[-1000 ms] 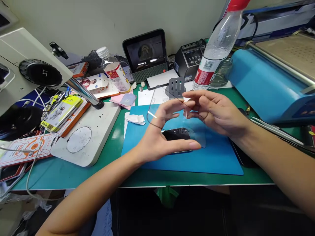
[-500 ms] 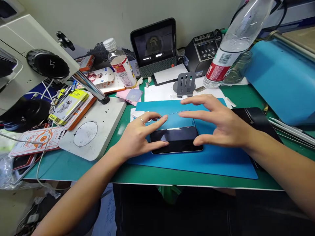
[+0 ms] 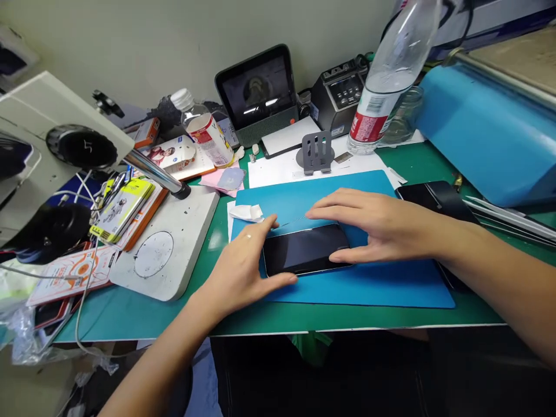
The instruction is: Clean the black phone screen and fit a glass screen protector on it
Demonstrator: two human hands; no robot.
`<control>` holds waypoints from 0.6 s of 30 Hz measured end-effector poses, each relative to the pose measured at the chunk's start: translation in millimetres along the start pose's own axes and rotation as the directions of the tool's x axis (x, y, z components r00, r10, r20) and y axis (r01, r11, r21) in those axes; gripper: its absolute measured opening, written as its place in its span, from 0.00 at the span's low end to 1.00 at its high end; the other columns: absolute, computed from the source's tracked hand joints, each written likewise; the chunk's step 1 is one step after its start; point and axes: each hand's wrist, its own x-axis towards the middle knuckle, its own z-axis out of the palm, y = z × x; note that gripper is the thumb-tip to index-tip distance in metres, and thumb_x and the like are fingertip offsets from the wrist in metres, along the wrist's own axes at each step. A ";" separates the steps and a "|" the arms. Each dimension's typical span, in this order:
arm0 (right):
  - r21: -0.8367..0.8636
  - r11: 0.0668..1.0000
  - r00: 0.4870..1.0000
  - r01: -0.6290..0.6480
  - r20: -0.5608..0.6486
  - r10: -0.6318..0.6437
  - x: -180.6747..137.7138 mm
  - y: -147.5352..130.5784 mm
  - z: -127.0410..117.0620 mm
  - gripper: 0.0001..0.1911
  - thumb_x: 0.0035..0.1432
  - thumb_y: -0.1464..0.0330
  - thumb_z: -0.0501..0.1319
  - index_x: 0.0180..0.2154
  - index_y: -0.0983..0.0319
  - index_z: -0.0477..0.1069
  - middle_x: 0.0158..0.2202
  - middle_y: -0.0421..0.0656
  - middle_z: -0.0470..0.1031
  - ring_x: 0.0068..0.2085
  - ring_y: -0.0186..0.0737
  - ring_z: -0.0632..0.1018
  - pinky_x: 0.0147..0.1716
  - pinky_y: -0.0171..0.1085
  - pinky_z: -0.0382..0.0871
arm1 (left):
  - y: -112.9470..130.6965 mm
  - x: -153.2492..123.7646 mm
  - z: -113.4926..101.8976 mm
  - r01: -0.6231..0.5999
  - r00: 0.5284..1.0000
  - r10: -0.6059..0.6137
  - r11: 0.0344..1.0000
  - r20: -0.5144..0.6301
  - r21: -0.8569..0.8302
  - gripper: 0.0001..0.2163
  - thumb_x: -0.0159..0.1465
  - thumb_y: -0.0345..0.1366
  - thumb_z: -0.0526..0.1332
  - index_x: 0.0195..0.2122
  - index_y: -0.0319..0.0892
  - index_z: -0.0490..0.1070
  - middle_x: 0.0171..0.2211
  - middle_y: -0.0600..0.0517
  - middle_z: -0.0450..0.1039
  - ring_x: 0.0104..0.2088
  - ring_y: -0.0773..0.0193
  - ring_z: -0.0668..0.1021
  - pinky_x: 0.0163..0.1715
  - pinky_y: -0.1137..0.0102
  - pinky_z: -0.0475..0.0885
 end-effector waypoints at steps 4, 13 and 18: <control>0.045 0.998 0.998 -0.039 0.045 0.037 -3.2 -0.5 -2.3 0.32 0.64 0.55 0.68 0.65 0.62 0.70 0.58 0.53 0.80 0.57 0.52 0.80 0.54 0.48 0.77 | 4.1 -32.6 8.5 0.178 0.983 -0.178 0.984 -0.038 0.010 0.50 0.65 0.53 0.71 0.78 0.54 0.38 0.69 0.38 0.67 0.68 0.40 0.73 0.64 0.43 0.73; 0.018 0.994 0.980 -0.109 0.167 0.104 -8.1 -2.4 -13.0 0.36 0.65 0.52 0.66 0.71 0.54 0.66 0.59 0.51 0.80 0.47 0.53 0.85 0.40 0.46 0.81 | 16.1 -47.3 17.2 0.293 0.953 -0.298 0.951 -0.047 -0.101 0.40 0.68 0.48 0.70 0.75 0.54 0.50 0.71 0.40 0.65 0.71 0.42 0.69 0.67 0.42 0.70; 0.021 0.998 0.995 -0.055 0.080 0.054 -15.4 1.4 -0.8 0.36 0.64 0.50 0.67 0.68 0.55 0.69 0.57 0.52 0.80 0.51 0.57 0.84 0.45 0.50 0.83 | 10.4 -36.7 9.2 0.282 0.958 -0.288 0.946 -0.016 -0.159 0.33 0.69 0.44 0.70 0.71 0.51 0.58 0.68 0.43 0.70 0.69 0.46 0.71 0.68 0.46 0.69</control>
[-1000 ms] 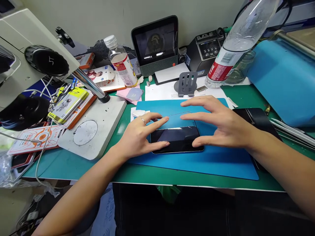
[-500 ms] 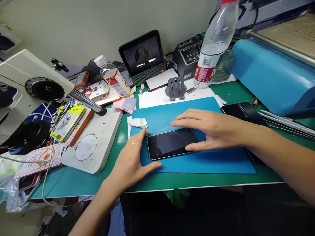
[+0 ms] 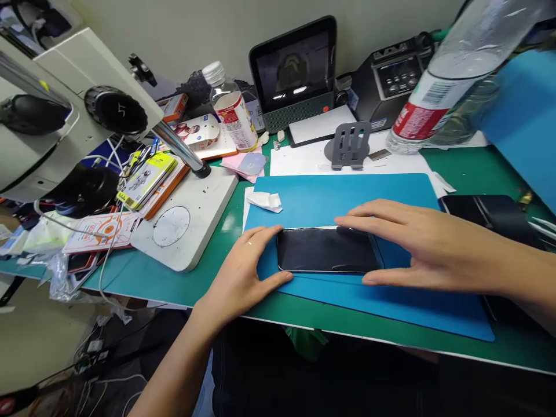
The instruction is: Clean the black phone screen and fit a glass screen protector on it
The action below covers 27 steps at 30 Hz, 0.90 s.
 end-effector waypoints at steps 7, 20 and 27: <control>0.028 0.999 0.999 -0.033 -0.034 0.034 -4.2 6.5 6.6 0.37 0.63 0.53 0.68 0.71 0.49 0.66 0.58 0.51 0.78 0.49 0.59 0.84 0.45 0.53 0.86 | -3.1 4.3 -0.5 0.031 0.998 -0.036 0.994 -0.042 -0.108 0.30 0.68 0.44 0.72 0.68 0.51 0.63 0.66 0.46 0.72 0.67 0.47 0.72 0.66 0.49 0.71; 0.060 0.996 0.998 -0.059 0.025 0.058 -2.5 10.6 10.4 0.37 0.61 0.52 0.69 0.69 0.46 0.67 0.57 0.53 0.79 0.38 0.56 0.86 0.24 0.43 0.86 | -4.8 7.4 -1.3 0.042 0.999 -0.044 0.989 -0.012 -0.145 0.31 0.67 0.44 0.72 0.69 0.54 0.62 0.66 0.46 0.71 0.67 0.46 0.72 0.65 0.47 0.71; 0.064 0.996 0.996 -0.061 0.064 0.057 -0.1 8.3 9.1 0.35 0.62 0.51 0.68 0.69 0.47 0.69 0.59 0.52 0.79 0.36 0.51 0.86 0.26 0.43 0.84 | -4.6 7.0 -0.9 0.032 0.999 -0.035 0.990 -0.020 -0.139 0.31 0.67 0.45 0.72 0.69 0.54 0.62 0.66 0.46 0.71 0.67 0.47 0.71 0.65 0.48 0.71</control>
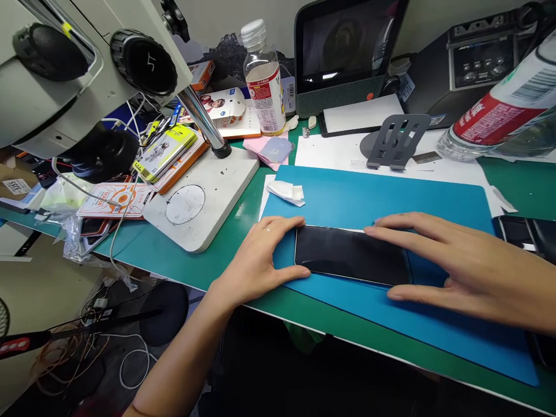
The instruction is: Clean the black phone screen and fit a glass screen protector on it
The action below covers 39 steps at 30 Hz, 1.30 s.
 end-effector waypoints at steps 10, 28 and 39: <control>-0.060 0.998 0.998 0.012 0.065 -0.008 -1.5 0.9 1.0 0.47 0.59 0.44 0.69 0.72 0.56 0.64 0.60 0.56 0.77 0.55 0.60 0.81 0.47 0.52 0.80 | -1.0 -3.8 1.8 0.011 1.000 -0.011 0.998 -0.009 0.069 0.29 0.69 0.45 0.69 0.69 0.55 0.63 0.66 0.46 0.72 0.67 0.45 0.71 0.64 0.48 0.71; -0.080 0.996 0.995 0.027 0.098 -0.019 -3.7 -3.4 -4.2 0.39 0.67 0.51 0.65 0.72 0.59 0.62 0.61 0.57 0.75 0.56 0.56 0.80 0.45 0.47 0.80 | 1.4 -3.2 3.4 0.001 1.000 0.001 0.996 -0.023 0.091 0.28 0.68 0.44 0.71 0.67 0.55 0.66 0.65 0.50 0.74 0.65 0.49 0.72 0.65 0.51 0.70; -0.090 0.995 0.994 0.047 0.101 -0.038 -2.9 -3.7 -3.2 0.37 0.68 0.52 0.63 0.72 0.59 0.62 0.61 0.57 0.75 0.54 0.57 0.80 0.42 0.47 0.79 | -1.0 -3.4 3.6 0.037 0.999 -0.033 0.996 -0.042 0.083 0.30 0.67 0.46 0.72 0.69 0.57 0.67 0.64 0.49 0.74 0.65 0.50 0.73 0.64 0.52 0.72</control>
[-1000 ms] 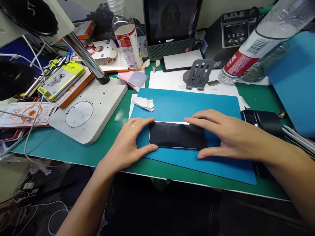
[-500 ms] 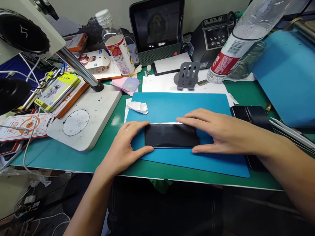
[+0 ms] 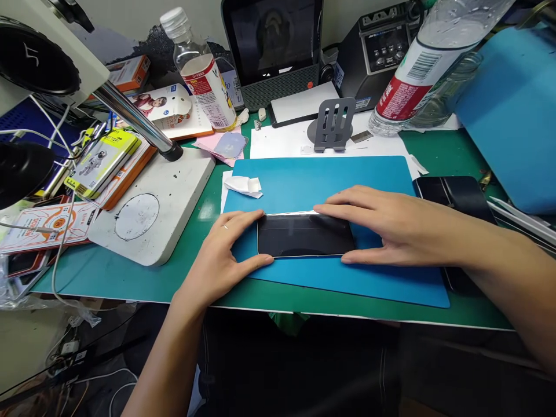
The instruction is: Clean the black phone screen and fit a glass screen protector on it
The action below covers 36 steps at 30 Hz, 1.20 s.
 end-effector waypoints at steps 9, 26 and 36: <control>-0.004 1.000 1.000 -0.023 0.006 0.023 -2.6 2.7 -0.1 0.42 0.65 0.47 0.66 0.72 0.59 0.62 0.61 0.57 0.74 0.55 0.58 0.79 0.43 0.46 0.79 | -4.1 -1.5 2.2 -0.051 0.999 0.051 0.998 -0.006 0.027 0.31 0.67 0.46 0.72 0.70 0.58 0.65 0.65 0.51 0.74 0.65 0.51 0.72 0.65 0.52 0.72; -0.069 0.997 1.000 -0.025 0.002 0.025 -2.3 2.8 -2.3 0.37 0.66 0.46 0.63 0.62 0.69 0.71 0.56 0.59 0.75 0.53 0.58 0.78 0.43 0.49 0.78 | -1.4 -0.1 1.8 -0.073 0.997 0.074 0.995 -0.015 0.067 0.29 0.68 0.46 0.71 0.69 0.55 0.66 0.64 0.52 0.75 0.63 0.52 0.73 0.63 0.54 0.72; -0.058 0.998 0.999 -0.032 -0.006 0.032 -2.4 5.2 0.0 0.36 0.66 0.47 0.63 0.61 0.67 0.72 0.56 0.58 0.76 0.52 0.57 0.79 0.43 0.49 0.77 | 4.5 -1.1 0.4 -0.006 1.000 0.007 0.997 -0.014 0.083 0.31 0.67 0.46 0.72 0.70 0.57 0.66 0.63 0.48 0.73 0.63 0.50 0.74 0.62 0.53 0.74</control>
